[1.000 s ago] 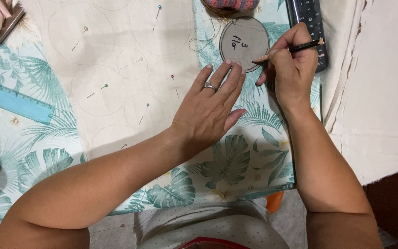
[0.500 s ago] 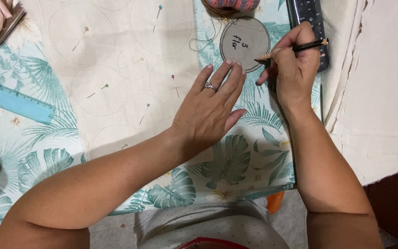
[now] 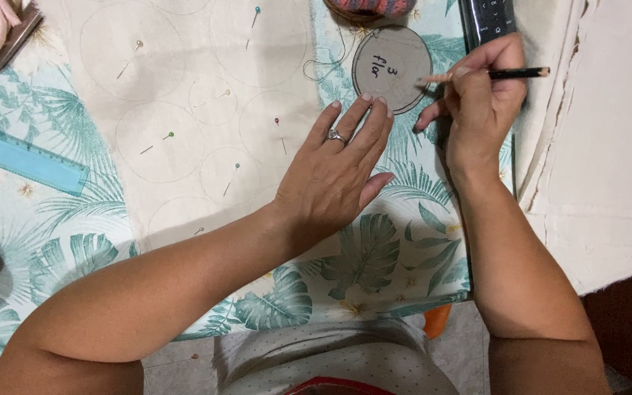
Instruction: Pinning a piece of light-colored fabric to a surface and tracing a circular template onto it with a pencil.
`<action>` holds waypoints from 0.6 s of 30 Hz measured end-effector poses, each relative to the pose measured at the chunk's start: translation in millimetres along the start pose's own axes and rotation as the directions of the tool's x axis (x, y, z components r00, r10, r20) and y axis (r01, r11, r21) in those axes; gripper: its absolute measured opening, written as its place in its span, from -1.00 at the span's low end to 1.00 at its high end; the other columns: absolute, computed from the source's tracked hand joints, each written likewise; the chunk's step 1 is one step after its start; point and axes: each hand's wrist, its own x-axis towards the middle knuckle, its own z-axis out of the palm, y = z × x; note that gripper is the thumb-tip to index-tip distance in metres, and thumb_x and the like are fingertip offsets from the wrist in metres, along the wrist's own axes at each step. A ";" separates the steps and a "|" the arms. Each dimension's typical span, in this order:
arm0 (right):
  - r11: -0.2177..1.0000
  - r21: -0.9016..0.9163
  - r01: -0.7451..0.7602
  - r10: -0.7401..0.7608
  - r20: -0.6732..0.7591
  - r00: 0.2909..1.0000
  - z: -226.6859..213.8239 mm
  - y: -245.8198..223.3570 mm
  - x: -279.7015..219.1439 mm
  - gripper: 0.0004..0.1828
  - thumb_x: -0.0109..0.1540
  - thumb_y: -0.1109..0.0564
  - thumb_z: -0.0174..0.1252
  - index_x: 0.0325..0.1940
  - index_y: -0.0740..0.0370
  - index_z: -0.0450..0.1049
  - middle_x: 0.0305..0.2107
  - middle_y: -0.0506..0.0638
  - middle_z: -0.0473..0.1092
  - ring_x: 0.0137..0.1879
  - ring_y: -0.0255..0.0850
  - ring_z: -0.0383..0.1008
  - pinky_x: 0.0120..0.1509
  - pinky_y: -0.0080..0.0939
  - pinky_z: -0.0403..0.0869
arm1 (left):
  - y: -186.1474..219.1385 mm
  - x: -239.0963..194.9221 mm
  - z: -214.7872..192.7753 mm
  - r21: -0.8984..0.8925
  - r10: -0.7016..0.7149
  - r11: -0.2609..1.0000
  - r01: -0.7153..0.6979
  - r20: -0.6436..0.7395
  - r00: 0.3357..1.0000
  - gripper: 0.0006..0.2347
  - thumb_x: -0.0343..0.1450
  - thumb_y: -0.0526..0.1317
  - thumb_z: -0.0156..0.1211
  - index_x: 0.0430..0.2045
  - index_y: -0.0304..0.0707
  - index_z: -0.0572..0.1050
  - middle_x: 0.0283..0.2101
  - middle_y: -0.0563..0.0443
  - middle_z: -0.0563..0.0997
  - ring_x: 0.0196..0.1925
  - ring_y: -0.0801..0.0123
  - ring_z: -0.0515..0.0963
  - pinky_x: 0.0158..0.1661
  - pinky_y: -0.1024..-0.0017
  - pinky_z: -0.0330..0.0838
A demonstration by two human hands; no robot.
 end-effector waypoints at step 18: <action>0.943 -0.213 0.256 -0.243 0.087 0.966 13.0 -18.1 -6.6 -0.70 0.38 0.02 -0.23 0.00 0.32 0.19 -0.24 0.17 0.24 -0.22 -0.24 0.27 -0.09 -0.24 0.49 | 1.6 -1.3 4.8 -0.035 -0.009 0.999 0.009 -0.003 1.000 -0.51 0.43 0.10 -0.14 0.11 -0.30 0.23 0.19 -0.08 0.23 0.26 0.20 0.17 0.20 0.25 0.02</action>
